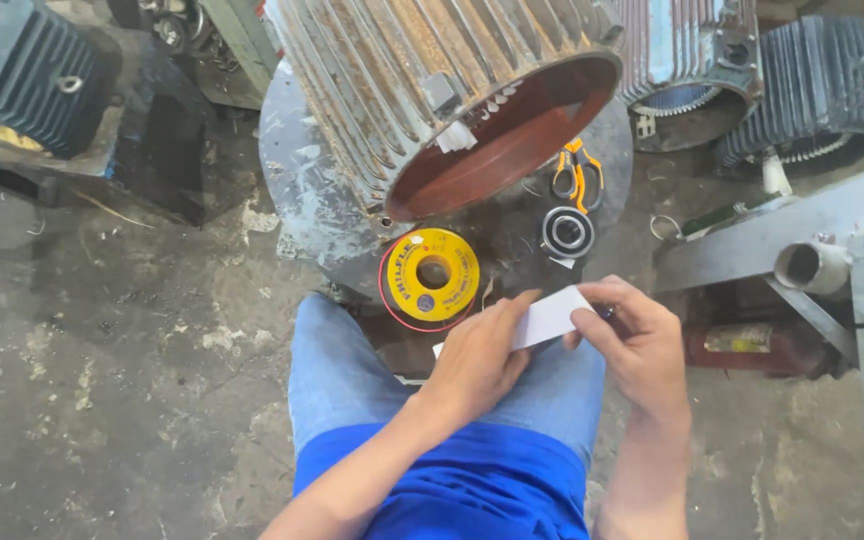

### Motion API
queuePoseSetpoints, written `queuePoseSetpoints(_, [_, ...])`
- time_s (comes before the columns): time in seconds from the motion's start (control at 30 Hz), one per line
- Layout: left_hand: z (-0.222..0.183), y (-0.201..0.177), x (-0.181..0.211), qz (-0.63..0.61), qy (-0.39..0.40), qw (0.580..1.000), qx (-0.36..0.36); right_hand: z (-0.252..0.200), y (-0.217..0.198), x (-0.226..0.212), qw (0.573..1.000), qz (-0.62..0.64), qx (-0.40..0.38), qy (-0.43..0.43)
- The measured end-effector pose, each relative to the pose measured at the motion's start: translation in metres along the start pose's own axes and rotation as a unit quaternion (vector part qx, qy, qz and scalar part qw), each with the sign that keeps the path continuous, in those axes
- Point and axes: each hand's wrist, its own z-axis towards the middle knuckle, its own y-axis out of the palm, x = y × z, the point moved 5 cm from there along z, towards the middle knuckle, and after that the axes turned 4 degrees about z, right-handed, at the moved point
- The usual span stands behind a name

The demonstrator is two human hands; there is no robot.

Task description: Applying insulation tape to the internal slots of a motor stator using scissors to cut strips to size.

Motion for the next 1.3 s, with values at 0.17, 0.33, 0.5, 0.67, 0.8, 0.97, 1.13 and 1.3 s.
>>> queuePoseSetpoints(0.17, [-0.041,-0.01,-0.083,-0.152,-0.213,0.963,0.059,-0.005,0.01,0.065,0.999,0.034,0.018,0.034])
queuePoseSetpoints(0.33, [-0.067,-0.017,-0.138,-0.49,-0.216,0.817,0.213,-0.027,0.075,0.086,0.974,-0.096,-0.042,0.199])
queuePoseSetpoints(0.5, [-0.06,-0.012,-0.124,-0.739,-0.188,0.573,0.299,-0.05,0.133,0.118,0.977,-0.066,-0.203,0.005])
queuePoseSetpoints(0.67, [-0.056,0.004,-0.117,-0.754,-0.268,0.541,0.259,-0.028,0.124,0.175,0.951,-0.154,-0.268,0.03])
queuePoseSetpoints(0.8, [-0.054,0.026,-0.125,-0.778,-0.305,0.505,0.216,-0.035,0.075,0.262,0.932,-0.133,-0.325,0.084])
queuePoseSetpoints(0.97, [-0.056,0.031,-0.12,-0.74,-0.301,0.582,0.151,-0.049,0.076,0.209,0.956,-0.043,-0.184,0.226])
queuePoseSetpoints(1.13, [-0.06,-0.001,-0.106,-0.667,-0.252,0.689,0.133,-0.071,0.074,0.157,0.962,-0.151,-0.218,-0.07])
queuePoseSetpoints(1.3, [-0.063,-0.028,-0.085,-0.556,-0.123,0.82,0.058,-0.067,0.074,0.136,0.93,-0.345,-0.124,0.023])
